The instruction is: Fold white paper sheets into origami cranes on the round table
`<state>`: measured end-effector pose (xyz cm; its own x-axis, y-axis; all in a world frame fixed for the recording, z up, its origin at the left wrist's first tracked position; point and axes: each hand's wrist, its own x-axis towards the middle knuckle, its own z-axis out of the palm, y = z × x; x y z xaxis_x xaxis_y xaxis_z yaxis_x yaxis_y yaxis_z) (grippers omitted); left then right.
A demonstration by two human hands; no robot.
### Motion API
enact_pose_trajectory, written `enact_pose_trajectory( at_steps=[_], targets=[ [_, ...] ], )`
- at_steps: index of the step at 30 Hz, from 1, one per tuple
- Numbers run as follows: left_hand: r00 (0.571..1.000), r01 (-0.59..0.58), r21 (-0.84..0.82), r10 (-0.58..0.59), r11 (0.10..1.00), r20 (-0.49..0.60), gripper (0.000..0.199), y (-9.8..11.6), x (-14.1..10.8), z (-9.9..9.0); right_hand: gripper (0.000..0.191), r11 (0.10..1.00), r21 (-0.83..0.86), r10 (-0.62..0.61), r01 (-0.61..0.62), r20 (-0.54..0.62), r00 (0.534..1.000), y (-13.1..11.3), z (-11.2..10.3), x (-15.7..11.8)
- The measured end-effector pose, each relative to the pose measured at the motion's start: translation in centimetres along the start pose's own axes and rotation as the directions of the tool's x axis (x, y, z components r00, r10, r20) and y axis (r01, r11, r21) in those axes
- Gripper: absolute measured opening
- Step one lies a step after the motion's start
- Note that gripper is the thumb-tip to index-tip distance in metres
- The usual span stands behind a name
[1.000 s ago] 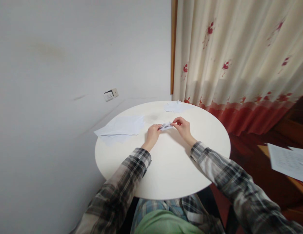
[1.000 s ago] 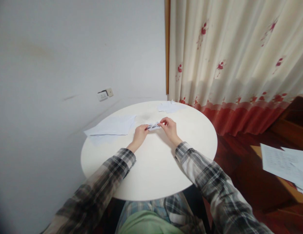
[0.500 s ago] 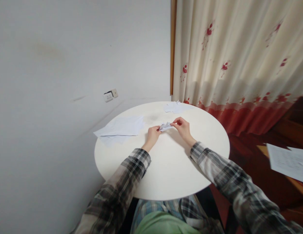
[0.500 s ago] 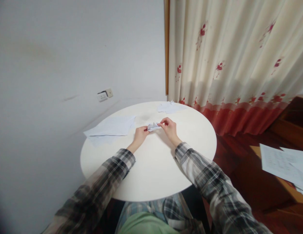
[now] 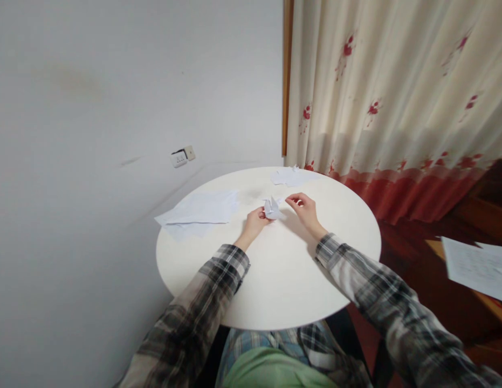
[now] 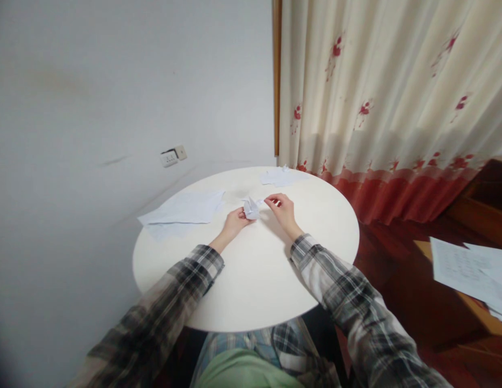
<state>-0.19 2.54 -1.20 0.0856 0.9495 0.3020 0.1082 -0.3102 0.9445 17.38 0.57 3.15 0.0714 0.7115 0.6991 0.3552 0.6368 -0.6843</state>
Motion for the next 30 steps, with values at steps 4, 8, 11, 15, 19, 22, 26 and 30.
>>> enact_pose_trajectory(
  at_steps=[4,8,11,15,19,22,26,30],
  targets=[
    [0.998,-0.023,0.004,0.023,1.000,0.053,0.048,0.5,-0.4,0.2,0.017,0.997,-0.015,-0.072,0.074,0.124,0.990,0.1,0.3,-0.1],
    [0.993,-0.038,0.092,0.028,0.995,0.115,0.047,1.2,-1.0,0.0,0.014,0.996,-0.047,-0.071,0.081,0.180,0.981,0.9,0.7,-0.1],
    [0.986,-0.104,0.184,0.077,0.977,0.149,0.061,2.0,-1.4,-0.3,0.013,0.994,-0.080,-0.057,0.072,0.178,0.982,1.8,0.6,0.0],
    [0.993,-0.057,0.093,0.046,0.994,0.108,0.043,2.8,-1.2,-0.8,0.012,0.985,-0.134,-0.074,0.106,0.227,0.971,2.5,0.4,0.0],
    [0.991,-0.048,0.055,0.041,0.997,0.125,0.030,2.1,-0.7,-0.8,0.010,0.974,-0.175,-0.084,0.141,0.298,0.951,2.9,0.5,-0.2],
    [0.995,-0.066,0.114,0.056,0.991,0.088,0.020,1.4,-0.6,-0.7,0.009,0.966,-0.198,-0.089,0.164,0.340,0.936,2.9,0.6,-0.4],
    [0.998,-0.040,0.072,0.037,0.997,0.046,0.019,0.9,-0.6,-0.6,0.009,0.969,-0.199,-0.064,0.148,0.376,0.924,2.7,0.5,-0.4],
    [0.999,0.031,-0.036,-0.030,0.999,0.036,0.023,0.5,-0.3,-0.7,0.009,0.961,-0.223,-0.062,0.164,0.403,0.913,2.8,0.2,-0.3]
  ],
)
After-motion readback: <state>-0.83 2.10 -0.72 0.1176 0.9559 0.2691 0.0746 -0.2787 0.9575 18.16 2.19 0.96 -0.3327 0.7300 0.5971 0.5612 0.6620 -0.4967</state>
